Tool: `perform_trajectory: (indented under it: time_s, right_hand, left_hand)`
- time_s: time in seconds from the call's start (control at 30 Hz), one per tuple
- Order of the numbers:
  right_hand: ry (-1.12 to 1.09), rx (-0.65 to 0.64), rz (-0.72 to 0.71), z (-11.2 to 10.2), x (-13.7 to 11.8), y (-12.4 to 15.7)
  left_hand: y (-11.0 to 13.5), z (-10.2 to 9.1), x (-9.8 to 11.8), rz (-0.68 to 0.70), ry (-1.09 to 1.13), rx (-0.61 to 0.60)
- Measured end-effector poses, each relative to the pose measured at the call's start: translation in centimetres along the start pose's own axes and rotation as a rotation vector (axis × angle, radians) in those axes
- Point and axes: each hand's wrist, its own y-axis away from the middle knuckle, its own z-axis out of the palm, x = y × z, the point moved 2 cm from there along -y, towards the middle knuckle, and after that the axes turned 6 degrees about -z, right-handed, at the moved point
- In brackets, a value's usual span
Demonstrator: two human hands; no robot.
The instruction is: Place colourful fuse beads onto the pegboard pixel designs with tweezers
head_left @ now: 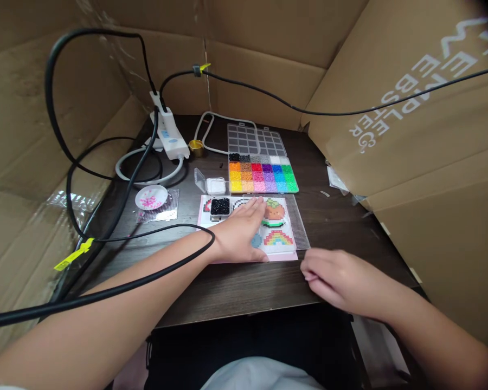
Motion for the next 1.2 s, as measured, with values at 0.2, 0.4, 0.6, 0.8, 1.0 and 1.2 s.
perform_trajectory:
  time_s: [0.2, 0.4, 0.6, 0.8, 1.0, 1.2]
  right_hand:
    - [-0.319, 0.376, -0.049, -4.1, 1.1, -9.5]
    - [-0.151, 0.137, 0.025, -3.8, 0.1, -18.5]
    - [0.024, 0.006, 0.067, -3.1, -0.3, -20.7]
    - [-0.011, 0.068, 0.031, -3.3, -0.4, -20.2]
    - [-0.327, 0.416, 0.024, -5.0, 1.2, -17.8]
    - [-0.919, 0.809, 0.259, -5.2, 7.0, -12.5]
  left_hand:
    - [0.1, -0.3, 0.2, 0.045, 0.049, 0.050]
    - [0.7, -0.2, 0.1, -0.051, 0.052, -0.035]
    - [0.8, -0.1, 0.1, -0.097, 0.020, -0.094]
    - [0.8, 0.0, 0.0, -0.082, 0.029, -0.072]
    - [0.3, -0.2, 0.1, 0.057, 0.091, 0.075]
    - [-0.2, 0.2, -0.2, 0.043, 0.059, 0.032]
